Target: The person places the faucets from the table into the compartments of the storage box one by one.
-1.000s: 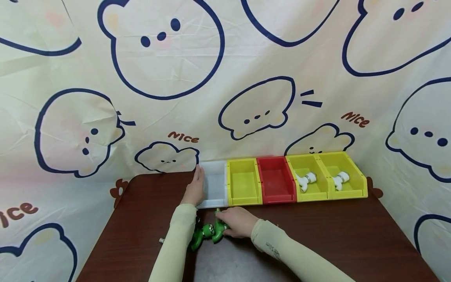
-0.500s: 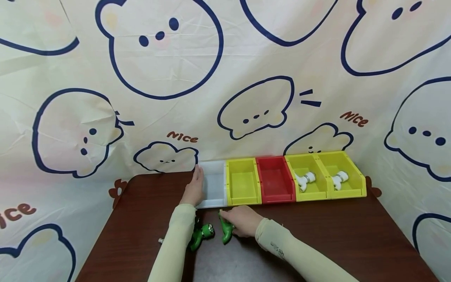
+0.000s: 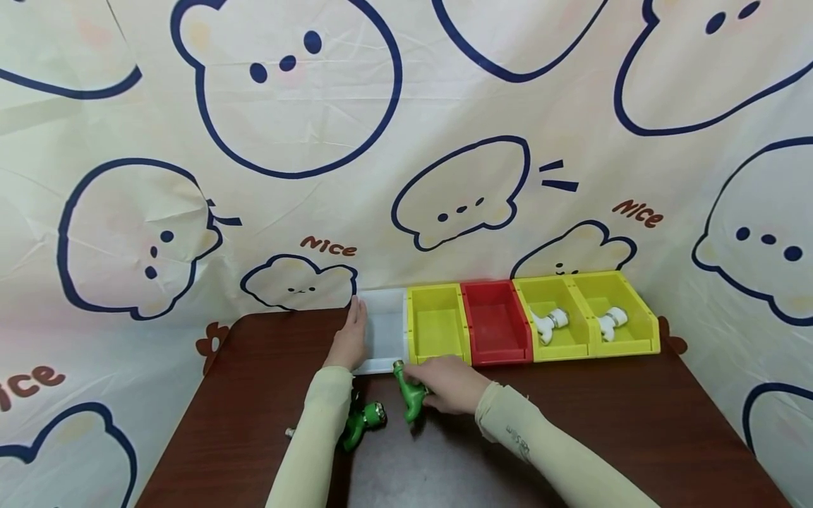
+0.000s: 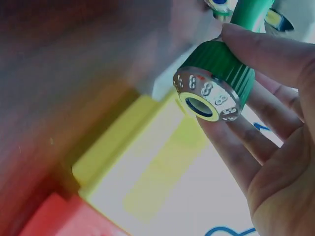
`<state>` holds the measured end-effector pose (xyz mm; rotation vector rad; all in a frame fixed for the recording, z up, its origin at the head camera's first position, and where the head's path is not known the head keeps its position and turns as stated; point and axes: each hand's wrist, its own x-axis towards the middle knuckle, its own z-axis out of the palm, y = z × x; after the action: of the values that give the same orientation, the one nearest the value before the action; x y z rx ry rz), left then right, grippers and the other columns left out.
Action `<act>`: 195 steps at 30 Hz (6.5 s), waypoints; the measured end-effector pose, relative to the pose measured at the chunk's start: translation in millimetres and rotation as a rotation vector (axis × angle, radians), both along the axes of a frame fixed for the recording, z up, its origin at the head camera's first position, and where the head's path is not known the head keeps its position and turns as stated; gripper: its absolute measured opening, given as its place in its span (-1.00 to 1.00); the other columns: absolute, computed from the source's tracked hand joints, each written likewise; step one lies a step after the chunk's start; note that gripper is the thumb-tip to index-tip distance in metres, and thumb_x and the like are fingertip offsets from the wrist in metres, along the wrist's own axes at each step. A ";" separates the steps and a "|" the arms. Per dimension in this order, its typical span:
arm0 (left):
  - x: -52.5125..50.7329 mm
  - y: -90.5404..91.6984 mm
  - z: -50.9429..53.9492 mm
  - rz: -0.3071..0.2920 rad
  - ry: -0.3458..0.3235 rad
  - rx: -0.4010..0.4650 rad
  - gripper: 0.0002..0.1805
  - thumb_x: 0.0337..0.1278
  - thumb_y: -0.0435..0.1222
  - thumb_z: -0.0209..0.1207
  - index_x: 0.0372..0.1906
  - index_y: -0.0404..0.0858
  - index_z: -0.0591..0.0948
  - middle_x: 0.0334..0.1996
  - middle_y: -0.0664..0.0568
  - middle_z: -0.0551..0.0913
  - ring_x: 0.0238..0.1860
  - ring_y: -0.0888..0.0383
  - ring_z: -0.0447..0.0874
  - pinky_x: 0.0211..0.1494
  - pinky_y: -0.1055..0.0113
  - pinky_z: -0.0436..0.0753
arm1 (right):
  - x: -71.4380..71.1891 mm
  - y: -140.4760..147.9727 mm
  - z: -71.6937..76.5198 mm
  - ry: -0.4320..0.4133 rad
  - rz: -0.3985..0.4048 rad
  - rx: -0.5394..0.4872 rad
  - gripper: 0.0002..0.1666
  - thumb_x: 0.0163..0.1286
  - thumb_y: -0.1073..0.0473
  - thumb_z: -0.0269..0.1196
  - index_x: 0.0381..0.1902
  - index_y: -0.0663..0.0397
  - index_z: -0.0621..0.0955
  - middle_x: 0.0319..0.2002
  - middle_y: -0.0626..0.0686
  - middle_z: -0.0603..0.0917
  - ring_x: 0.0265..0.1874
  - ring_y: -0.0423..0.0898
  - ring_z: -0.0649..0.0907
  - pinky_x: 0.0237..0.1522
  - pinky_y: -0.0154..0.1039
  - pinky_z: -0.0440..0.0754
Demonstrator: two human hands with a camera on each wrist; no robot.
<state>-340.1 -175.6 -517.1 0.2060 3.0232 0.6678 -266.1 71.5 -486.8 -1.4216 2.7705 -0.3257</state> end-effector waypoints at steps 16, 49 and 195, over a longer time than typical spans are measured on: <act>-0.1 -0.4 1.2 0.004 -0.004 0.005 0.02 0.17 -0.68 0.13 0.68 -0.33 -0.07 0.71 -0.15 -0.28 -0.62 0.08 0.35 -0.44 0.27 0.38 | -26.4 49.3 46.9 -0.100 -0.257 -0.104 -0.22 0.17 0.11 0.58 0.36 -0.19 0.58 0.04 -0.10 0.75 -0.07 -0.16 0.66 0.10 -0.15 0.68; 0.4 0.2 1.9 0.021 -0.013 0.020 0.02 0.18 -0.69 0.13 0.68 -0.32 -0.06 0.71 -0.14 -0.27 -0.63 0.06 0.37 -0.37 0.20 0.49 | -89.5 127.0 42.2 -0.079 -0.506 0.051 -0.12 0.16 0.32 0.55 0.45 -0.14 0.53 0.09 0.02 0.74 0.00 0.01 0.66 0.20 0.07 0.65; -1.7 -3.5 -1.4 -0.031 -0.024 0.075 0.00 0.27 -0.44 0.27 0.67 -0.33 -0.05 0.70 -0.18 -0.34 -0.57 0.05 0.51 -0.36 0.21 0.51 | -119.1 264.0 -35.4 -0.041 -0.809 -0.116 -0.35 0.65 0.25 -0.07 0.61 0.29 0.18 0.59 0.31 0.15 0.53 0.36 0.22 0.46 0.32 0.24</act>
<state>-341.9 -179.1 -518.5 0.2444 2.9683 0.7756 -385.1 335.6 -522.3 -0.2159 3.1821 -0.5068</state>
